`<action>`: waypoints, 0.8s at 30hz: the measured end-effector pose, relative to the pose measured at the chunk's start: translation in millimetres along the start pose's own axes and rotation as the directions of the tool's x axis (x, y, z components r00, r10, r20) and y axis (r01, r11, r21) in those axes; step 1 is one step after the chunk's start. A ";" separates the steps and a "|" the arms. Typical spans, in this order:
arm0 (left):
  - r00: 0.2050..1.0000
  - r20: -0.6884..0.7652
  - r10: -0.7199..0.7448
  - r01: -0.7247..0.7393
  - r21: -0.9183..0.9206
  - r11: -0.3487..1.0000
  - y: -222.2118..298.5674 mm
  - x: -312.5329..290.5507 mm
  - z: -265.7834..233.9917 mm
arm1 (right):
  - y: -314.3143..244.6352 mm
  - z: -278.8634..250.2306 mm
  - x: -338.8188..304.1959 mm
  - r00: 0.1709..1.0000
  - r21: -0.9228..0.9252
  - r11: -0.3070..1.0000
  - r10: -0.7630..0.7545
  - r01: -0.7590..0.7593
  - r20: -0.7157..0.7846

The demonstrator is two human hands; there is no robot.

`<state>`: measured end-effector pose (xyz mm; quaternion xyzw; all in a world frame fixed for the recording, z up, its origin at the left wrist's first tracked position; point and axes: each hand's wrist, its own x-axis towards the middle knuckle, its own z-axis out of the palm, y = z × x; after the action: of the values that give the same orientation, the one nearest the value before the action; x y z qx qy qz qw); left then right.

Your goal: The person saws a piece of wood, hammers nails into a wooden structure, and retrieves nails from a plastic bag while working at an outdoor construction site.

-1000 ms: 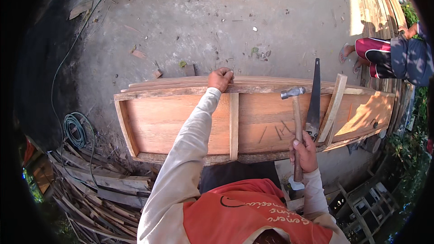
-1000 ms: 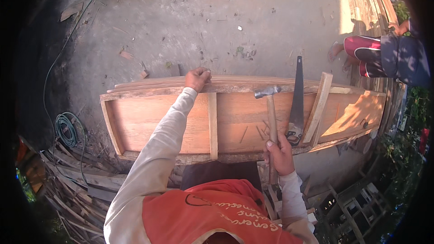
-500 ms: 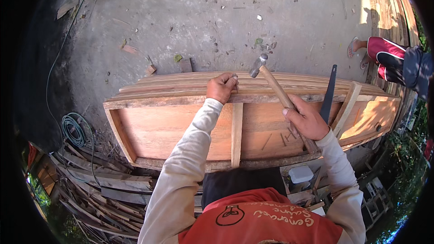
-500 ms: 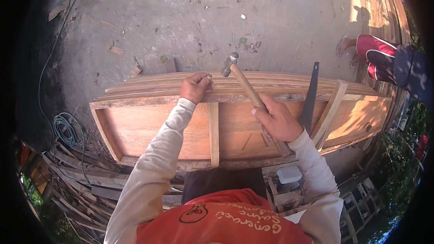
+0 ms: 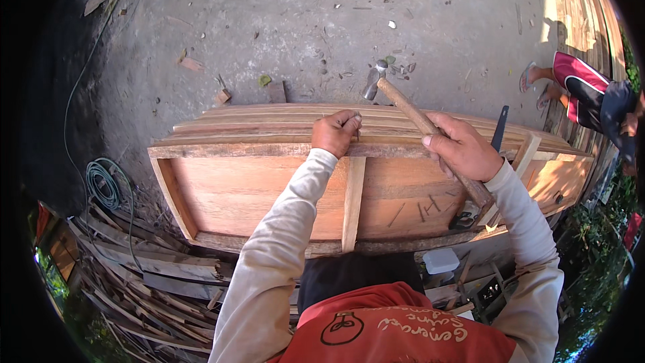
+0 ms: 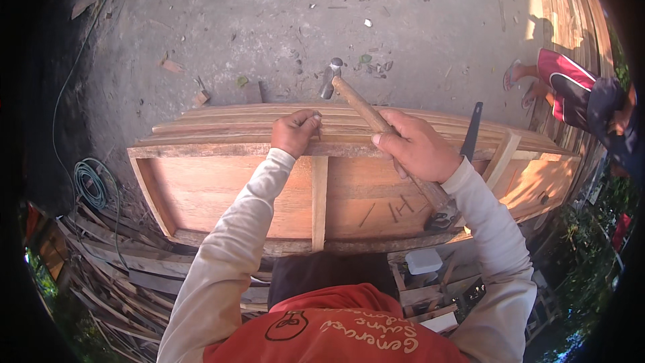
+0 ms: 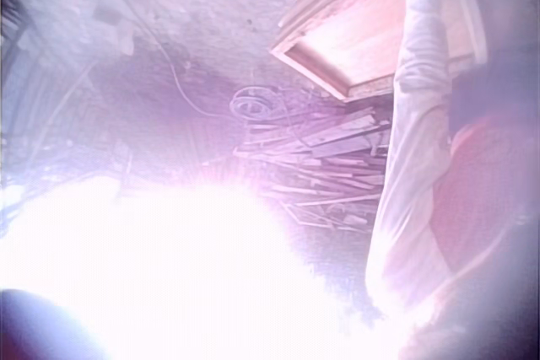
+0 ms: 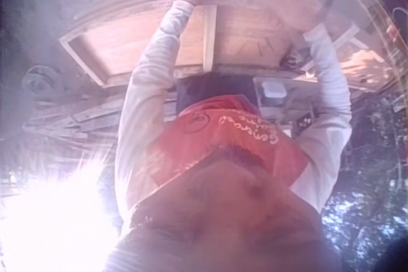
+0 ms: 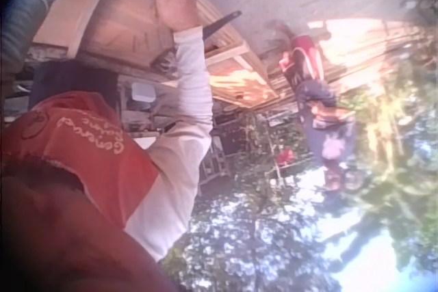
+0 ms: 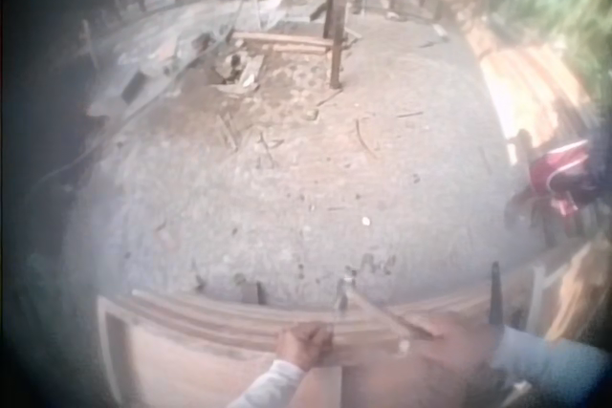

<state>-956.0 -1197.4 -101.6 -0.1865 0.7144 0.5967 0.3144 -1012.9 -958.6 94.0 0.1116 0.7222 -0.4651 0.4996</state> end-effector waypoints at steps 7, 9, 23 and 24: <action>0.999 0.015 0.044 -0.046 0.184 0.982 -7.9 7.9 -0.6 | -37.4 -3.9 16.7 0.963 0.142 0.981 -0.092 0.131 -0.253; 0.999 0.015 0.037 -0.039 0.170 0.985 -11.1 10.3 2.3 | -22.7 1.5 26.5 0.986 0.074 0.997 -0.026 0.039 -0.164; 0.998 0.004 0.057 -0.056 0.257 0.965 -14.5 9.1 1.1 | -18.2 5.9 36.7 0.923 0.147 0.978 -0.081 0.146 -0.377; 0.998 0.007 0.062 -0.062 0.255 0.965 -13.6 7.4 2.5 | -7.2 4.3 35.4 0.994 -0.007 1.000 0.012 -0.013 -0.106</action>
<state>-952.1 -1197.2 -116.8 -0.1224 0.7908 0.5092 0.3168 -1031.6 -976.6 68.5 0.1387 0.7486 -0.4527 0.4640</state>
